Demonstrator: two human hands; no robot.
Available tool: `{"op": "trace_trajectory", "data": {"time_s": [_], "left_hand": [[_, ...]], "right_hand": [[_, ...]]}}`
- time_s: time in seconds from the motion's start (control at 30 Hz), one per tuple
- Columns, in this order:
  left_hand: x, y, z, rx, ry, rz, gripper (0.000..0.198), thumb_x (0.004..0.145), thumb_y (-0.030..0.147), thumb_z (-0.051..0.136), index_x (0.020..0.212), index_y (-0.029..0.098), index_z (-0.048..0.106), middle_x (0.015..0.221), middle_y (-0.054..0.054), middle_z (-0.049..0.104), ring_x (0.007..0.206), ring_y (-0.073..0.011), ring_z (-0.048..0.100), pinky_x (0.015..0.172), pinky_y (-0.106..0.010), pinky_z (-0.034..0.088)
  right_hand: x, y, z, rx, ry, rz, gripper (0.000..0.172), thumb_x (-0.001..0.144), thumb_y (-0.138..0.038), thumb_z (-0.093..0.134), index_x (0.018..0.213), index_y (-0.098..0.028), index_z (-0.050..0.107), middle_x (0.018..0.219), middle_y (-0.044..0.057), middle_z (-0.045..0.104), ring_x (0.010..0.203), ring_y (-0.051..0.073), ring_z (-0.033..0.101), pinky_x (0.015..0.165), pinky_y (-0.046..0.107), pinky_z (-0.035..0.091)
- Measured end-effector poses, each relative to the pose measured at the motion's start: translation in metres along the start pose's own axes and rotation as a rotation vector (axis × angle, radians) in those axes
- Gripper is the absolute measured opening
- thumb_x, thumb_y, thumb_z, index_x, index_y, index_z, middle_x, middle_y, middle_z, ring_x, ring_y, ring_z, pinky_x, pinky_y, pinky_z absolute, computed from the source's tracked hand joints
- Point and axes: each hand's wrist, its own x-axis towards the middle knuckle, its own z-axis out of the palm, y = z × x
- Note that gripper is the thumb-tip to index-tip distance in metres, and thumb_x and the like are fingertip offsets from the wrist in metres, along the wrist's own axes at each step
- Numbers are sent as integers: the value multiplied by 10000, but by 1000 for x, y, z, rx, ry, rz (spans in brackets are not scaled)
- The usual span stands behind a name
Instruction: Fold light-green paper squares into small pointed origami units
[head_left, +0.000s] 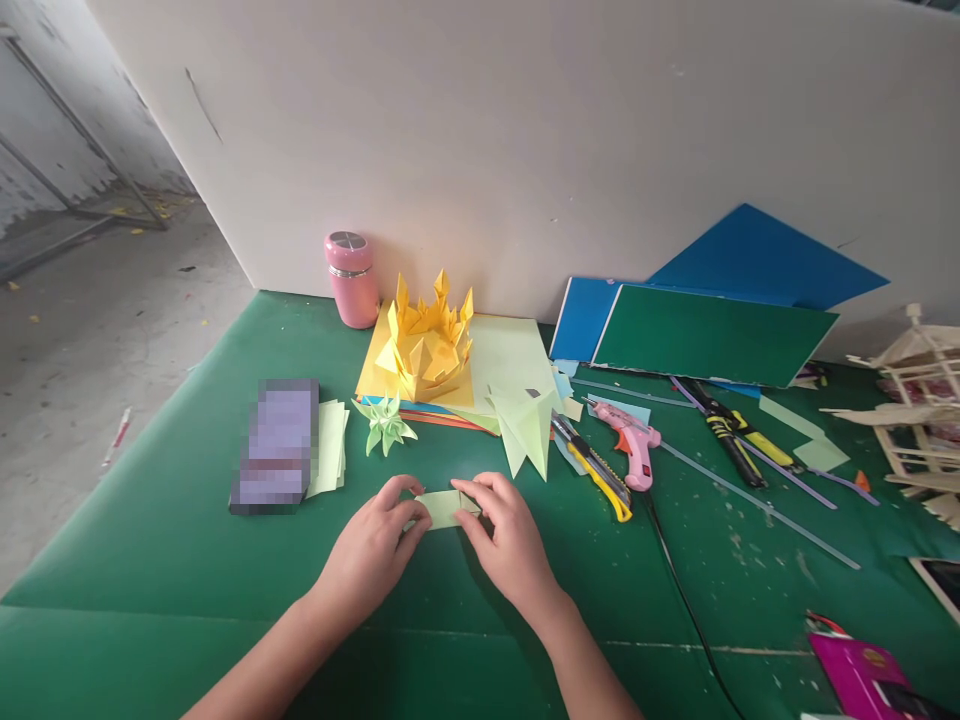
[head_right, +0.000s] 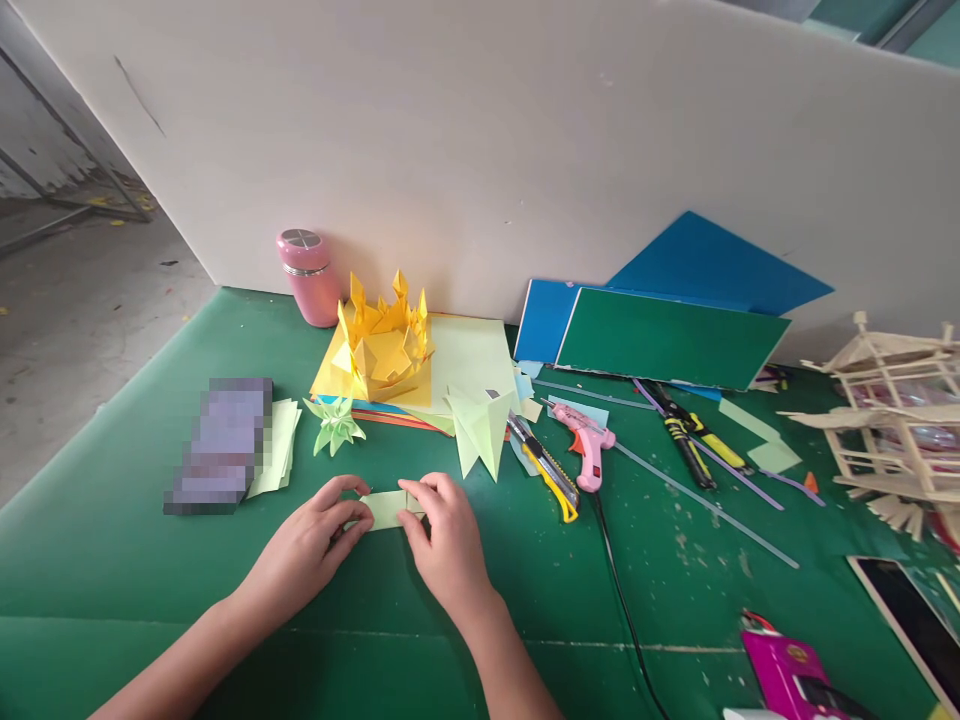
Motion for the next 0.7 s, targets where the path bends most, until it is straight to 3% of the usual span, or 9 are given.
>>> {"op": "trace_trajectory", "data": {"time_s": [0.2, 0.43, 0.7], "left_hand": [[2, 0, 7, 35, 12, -28, 203, 890, 186, 392, 1032, 216, 534, 1067, -67, 621, 812, -205, 671, 685, -336, 545], [2, -3, 8, -49, 60, -3, 220, 870, 184, 437, 1040, 229, 569, 1028, -56, 669, 867, -212, 665, 723, -337, 554], [3, -3, 7, -155, 80, -23, 186, 873, 188, 443, 970, 203, 600, 926, -43, 660, 641, -140, 630, 583, -255, 546]], "right_hand": [[1, -8, 10, -125, 19, -12, 232, 846, -142, 540, 1048, -225, 617, 960, 84, 584, 896, 247, 592, 737, 374, 518], [6, -8, 6, -7, 0, 32, 206, 788, -73, 552, 922, -225, 588, 917, 52, 588, 854, 221, 591, 712, 337, 498], [4, -4, 11, 72, 62, -6, 149, 858, -117, 497, 849, -219, 605, 863, 47, 608, 764, 186, 589, 627, 283, 477]]}}
